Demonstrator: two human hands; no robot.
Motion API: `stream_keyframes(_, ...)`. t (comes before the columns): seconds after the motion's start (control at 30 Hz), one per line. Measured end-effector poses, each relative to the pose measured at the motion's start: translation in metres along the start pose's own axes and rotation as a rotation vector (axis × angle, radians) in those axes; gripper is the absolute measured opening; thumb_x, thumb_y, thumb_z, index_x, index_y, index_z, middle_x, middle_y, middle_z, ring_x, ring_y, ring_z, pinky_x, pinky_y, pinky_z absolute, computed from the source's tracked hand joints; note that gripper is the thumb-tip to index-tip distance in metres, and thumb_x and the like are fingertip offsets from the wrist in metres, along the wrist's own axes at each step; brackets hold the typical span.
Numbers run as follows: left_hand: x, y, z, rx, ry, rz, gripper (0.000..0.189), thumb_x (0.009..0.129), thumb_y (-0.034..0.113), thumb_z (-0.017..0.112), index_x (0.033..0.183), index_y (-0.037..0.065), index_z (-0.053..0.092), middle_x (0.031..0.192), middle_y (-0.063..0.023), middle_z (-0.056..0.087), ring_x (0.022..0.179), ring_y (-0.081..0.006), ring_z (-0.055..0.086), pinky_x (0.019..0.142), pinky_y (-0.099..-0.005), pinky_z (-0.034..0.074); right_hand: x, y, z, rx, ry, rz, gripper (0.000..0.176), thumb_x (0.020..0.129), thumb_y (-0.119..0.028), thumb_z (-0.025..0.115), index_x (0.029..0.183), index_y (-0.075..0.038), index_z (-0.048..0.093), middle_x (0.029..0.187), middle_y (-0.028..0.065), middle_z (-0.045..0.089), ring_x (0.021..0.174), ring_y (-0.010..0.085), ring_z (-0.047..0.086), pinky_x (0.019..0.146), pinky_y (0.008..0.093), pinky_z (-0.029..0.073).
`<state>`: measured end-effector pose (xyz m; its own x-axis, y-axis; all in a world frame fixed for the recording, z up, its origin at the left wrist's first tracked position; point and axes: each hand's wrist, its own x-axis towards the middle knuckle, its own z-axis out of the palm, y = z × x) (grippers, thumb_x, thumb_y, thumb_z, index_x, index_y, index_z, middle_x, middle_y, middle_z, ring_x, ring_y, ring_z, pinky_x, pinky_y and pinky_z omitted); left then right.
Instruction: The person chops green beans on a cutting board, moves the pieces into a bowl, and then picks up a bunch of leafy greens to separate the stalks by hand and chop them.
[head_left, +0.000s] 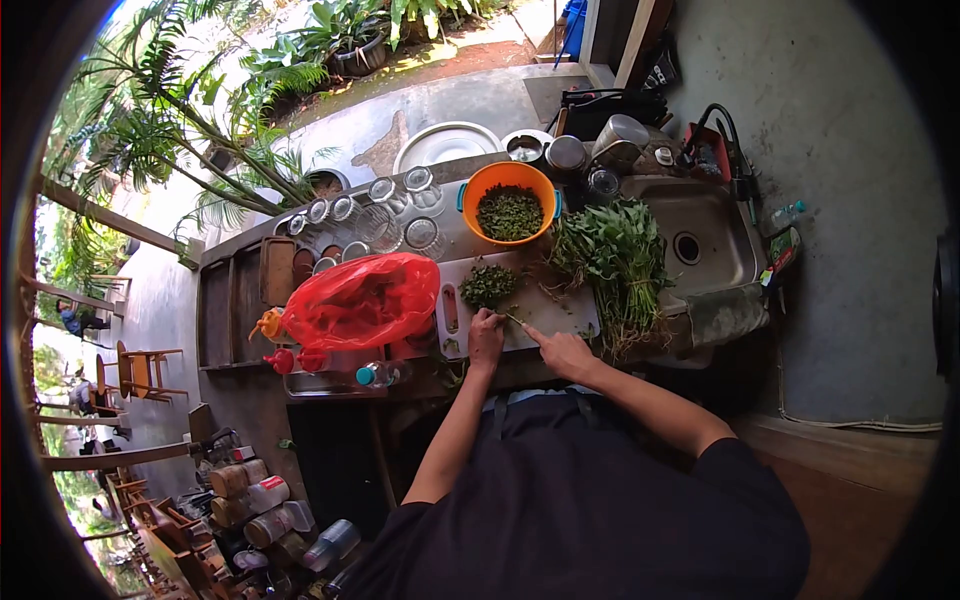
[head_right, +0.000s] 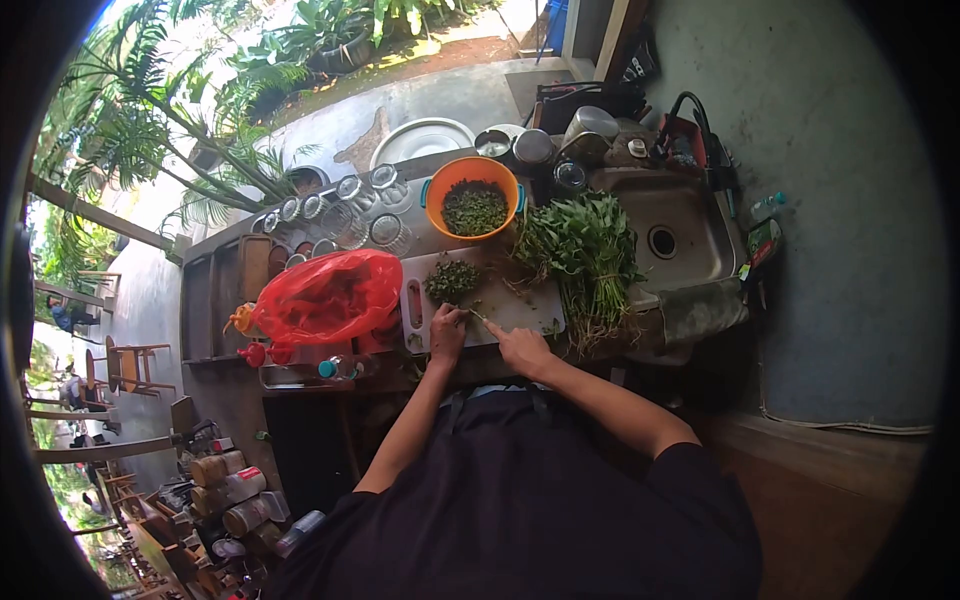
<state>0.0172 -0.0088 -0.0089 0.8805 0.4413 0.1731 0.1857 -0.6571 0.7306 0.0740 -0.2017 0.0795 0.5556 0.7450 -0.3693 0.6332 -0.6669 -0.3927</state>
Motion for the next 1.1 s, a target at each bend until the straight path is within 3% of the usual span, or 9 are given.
stream_keyframes(0.37, 0.000, -0.001, -0.001, 0.007, -0.023, -0.009, 0.007, 0.081, 0.005, 0.067, 0.086, 0.004, 0.072, 0.089, -0.0129, 0.062, 0.089, -0.0327, 0.062, 0.078, -0.0419, 0.051, 0.006, 0.015, 0.042, -0.013, 0.104, -0.006, 0.078, 0.092, -0.016, 0.050, 0.156, -0.036, 0.012, 0.072, 0.0203, 0.066, 0.067, 0.0422, 0.065, 0.064, 0.0551, 0.054)
stream_keyframes(0.5, -0.002, 0.007, 0.000, 0.013, 0.014, -0.008, 0.006, 0.082, 0.006, 0.067, 0.086, 0.005, 0.072, 0.088, -0.0123, 0.062, 0.089, -0.0321, 0.062, 0.077, -0.0419, 0.051, 0.001, 0.017, 0.044, -0.021, 0.165, -0.029, 0.079, 0.091, -0.015, 0.051, 0.157, -0.037, 0.012, 0.070, 0.0188, 0.066, 0.064, 0.0409, 0.065, 0.062, 0.0540, 0.054)
stream_keyframes(0.67, -0.006, 0.002, 0.001, 0.044, 0.022, 0.019, 0.008, 0.082, 0.007, 0.067, 0.087, 0.006, 0.073, 0.087, -0.0108, 0.062, 0.089, -0.0307, 0.062, 0.078, -0.0410, 0.051, -0.016, 0.022, 0.034, 0.014, 0.023, 0.012, 0.078, 0.092, -0.017, 0.051, 0.157, -0.037, 0.012, 0.078, 0.0216, 0.068, 0.072, 0.0416, 0.067, 0.070, 0.0535, 0.054)
stream_keyframes(0.83, -0.005, 0.008, -0.011, 0.162, -0.053, 0.150, 0.013, 0.083, 0.007, 0.066, 0.094, 0.006, 0.074, 0.089, -0.0093, 0.061, 0.091, -0.0290, 0.061, 0.079, -0.0402, 0.052, -0.018, 0.016, 0.023, 0.027, 0.017, 0.025, 0.075, 0.092, -0.018, 0.051, 0.156, -0.037, 0.015, 0.079, 0.0215, 0.068, 0.073, 0.0416, 0.067, 0.071, 0.0529, 0.054)
stream_keyframes(1.1, -0.009, 0.010, -0.014, 0.184, -0.071, 0.162, 0.019, 0.082, 0.004, 0.064, 0.099, 0.007, 0.073, 0.092, -0.0094, 0.061, 0.092, -0.0288, 0.060, 0.080, -0.0400, 0.052, -0.017, 0.009, 0.013, 0.028, 0.026, 0.053, 0.072, 0.092, -0.018, 0.049, 0.155, -0.036, 0.020, 0.079, 0.0222, 0.067, 0.074, 0.0422, 0.067, 0.072, 0.0538, 0.054)
